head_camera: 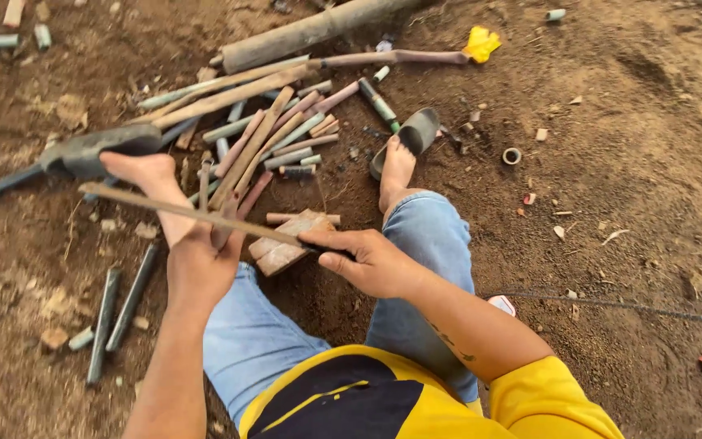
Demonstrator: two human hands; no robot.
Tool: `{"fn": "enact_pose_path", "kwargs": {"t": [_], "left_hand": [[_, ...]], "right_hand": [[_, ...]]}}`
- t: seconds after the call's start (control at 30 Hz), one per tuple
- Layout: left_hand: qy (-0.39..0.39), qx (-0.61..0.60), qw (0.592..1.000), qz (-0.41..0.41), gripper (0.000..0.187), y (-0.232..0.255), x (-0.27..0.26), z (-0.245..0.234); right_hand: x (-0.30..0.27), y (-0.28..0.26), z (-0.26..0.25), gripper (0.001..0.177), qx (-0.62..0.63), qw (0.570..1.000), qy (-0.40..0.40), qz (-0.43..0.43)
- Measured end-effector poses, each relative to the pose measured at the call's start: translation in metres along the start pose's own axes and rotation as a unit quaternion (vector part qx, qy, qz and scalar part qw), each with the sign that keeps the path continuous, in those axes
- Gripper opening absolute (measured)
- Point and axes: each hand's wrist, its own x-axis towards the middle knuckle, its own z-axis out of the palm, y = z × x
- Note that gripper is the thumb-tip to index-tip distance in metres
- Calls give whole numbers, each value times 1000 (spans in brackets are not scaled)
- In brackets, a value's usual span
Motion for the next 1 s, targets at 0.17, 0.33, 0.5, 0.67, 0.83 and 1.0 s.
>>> {"fn": "enact_pose_path", "kwargs": {"t": [0.17, 0.33, 0.5, 0.67, 0.83, 1.0], "left_hand": [[-27, -1, 999, 38, 52, -14, 0, 20], [54, 88, 993, 52, 48, -18, 9, -23], [43, 43, 996, 69, 55, -30, 9, 2], [83, 23, 991, 100, 49, -20, 7, -23], [53, 40, 989, 130, 43, -15, 0, 20], [89, 12, 989, 120, 44, -10, -7, -3]], "right_hand": [[-2, -1, 4, 42, -1, 1000, 1, -5], [4, -17, -4, 43, -67, 998, -13, 5], [4, -15, 3, 41, 3, 1000, 9, -21], [1, -14, -1, 41, 10, 1000, -3, -11], [0, 4, 5, 40, -17, 999, 16, -36], [-2, 4, 0, 44, -33, 999, -14, -30]]}}
